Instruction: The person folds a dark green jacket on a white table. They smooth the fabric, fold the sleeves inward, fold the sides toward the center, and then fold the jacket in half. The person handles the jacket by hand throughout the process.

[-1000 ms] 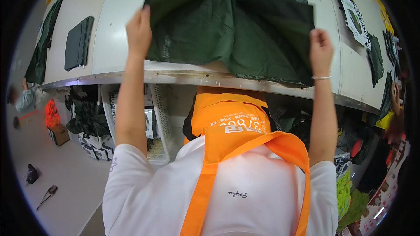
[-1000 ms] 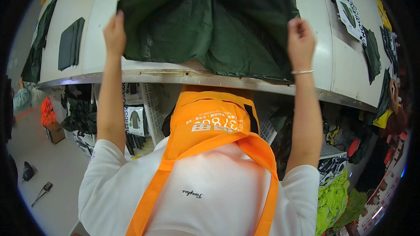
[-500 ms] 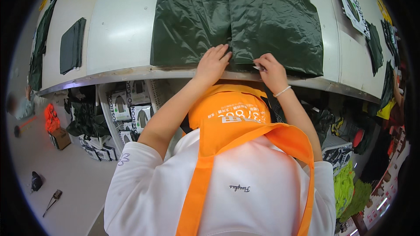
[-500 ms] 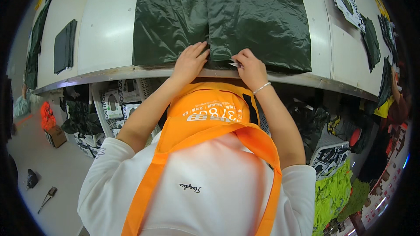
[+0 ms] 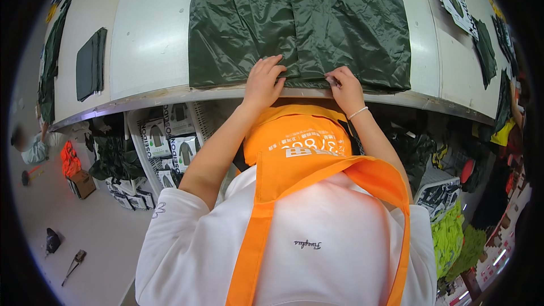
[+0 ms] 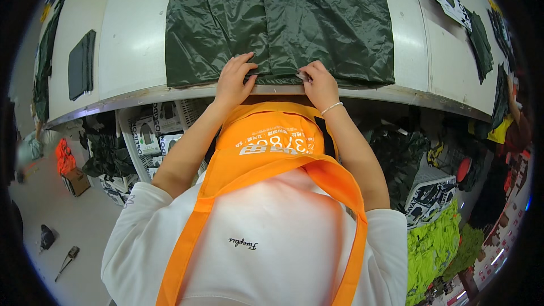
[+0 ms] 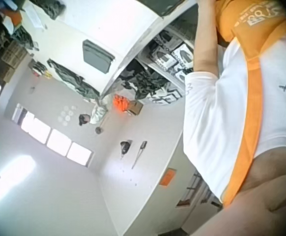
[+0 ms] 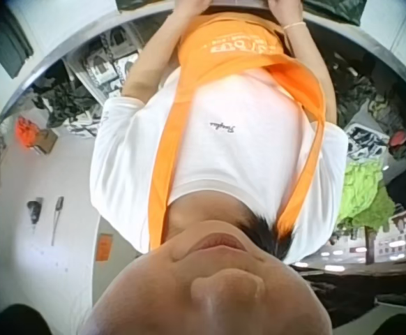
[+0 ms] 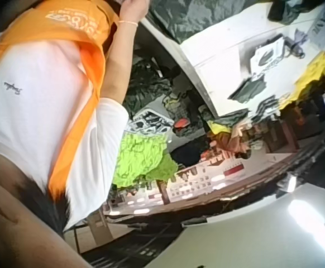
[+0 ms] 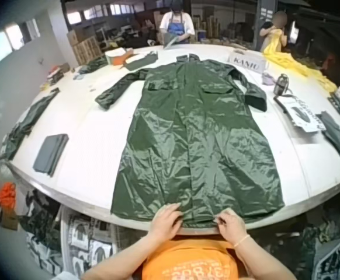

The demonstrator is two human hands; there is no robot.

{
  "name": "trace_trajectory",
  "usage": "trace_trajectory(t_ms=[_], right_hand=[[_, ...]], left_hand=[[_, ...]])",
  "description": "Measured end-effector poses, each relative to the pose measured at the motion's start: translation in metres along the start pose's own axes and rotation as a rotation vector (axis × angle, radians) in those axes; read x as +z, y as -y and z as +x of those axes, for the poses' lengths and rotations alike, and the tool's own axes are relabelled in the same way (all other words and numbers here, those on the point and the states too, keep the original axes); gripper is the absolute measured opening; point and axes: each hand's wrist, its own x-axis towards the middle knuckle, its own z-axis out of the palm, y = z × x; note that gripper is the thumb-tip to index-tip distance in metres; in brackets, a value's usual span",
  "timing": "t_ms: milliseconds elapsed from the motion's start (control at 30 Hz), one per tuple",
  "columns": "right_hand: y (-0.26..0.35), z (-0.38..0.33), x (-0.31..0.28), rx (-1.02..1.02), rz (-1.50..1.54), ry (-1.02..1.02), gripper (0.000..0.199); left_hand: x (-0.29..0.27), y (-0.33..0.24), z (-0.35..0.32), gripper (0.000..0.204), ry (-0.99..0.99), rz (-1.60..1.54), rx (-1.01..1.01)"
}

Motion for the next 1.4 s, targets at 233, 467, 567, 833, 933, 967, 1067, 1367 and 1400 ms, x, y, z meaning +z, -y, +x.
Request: trace_trajectory(t_ms=[233,467,567,833,933,967,1067,1367,1400], right_hand=[[0.019,0.025,-0.020,0.244,0.257,0.062,0.016],[0.060,0.032,-0.041,0.062,0.178,-0.211,0.031],[0.067,0.037,-0.051,-0.182,0.126,-0.311,0.029],[0.078,0.056,-0.075,-0.385,-0.146,-0.274,0.017],[0.078,0.059,-0.075,-0.348,-0.113,-0.265,0.017],[0.078,0.059,-0.075,-0.333,-0.080,-0.259,0.017],[0.082,0.059,-0.075,-0.280,0.067,-0.227,0.016],[0.085,0.066,-0.073,-0.246,0.141,-0.188,0.014],[0.084,0.067,-0.073,-0.246,0.122,-0.183,0.014]], left_hand=[[0.002,-0.031,0.046,0.027,0.007,-0.370,-0.139],[-0.006,-0.041,0.087,0.022,0.054,-0.820,-0.547],[-0.011,-0.046,0.099,0.025,0.038,-0.804,-0.525],[-0.019,-0.050,0.117,0.021,0.143,-0.845,-0.452],[-0.022,-0.052,0.121,0.020,0.148,-0.867,-0.420],[-0.024,-0.054,0.122,0.019,0.146,-0.873,-0.417],[-0.026,-0.054,0.124,0.019,0.159,-0.897,-0.387],[-0.027,-0.050,0.125,0.021,0.155,-0.930,-0.341],[-0.027,-0.049,0.124,0.021,0.163,-0.928,-0.338]])
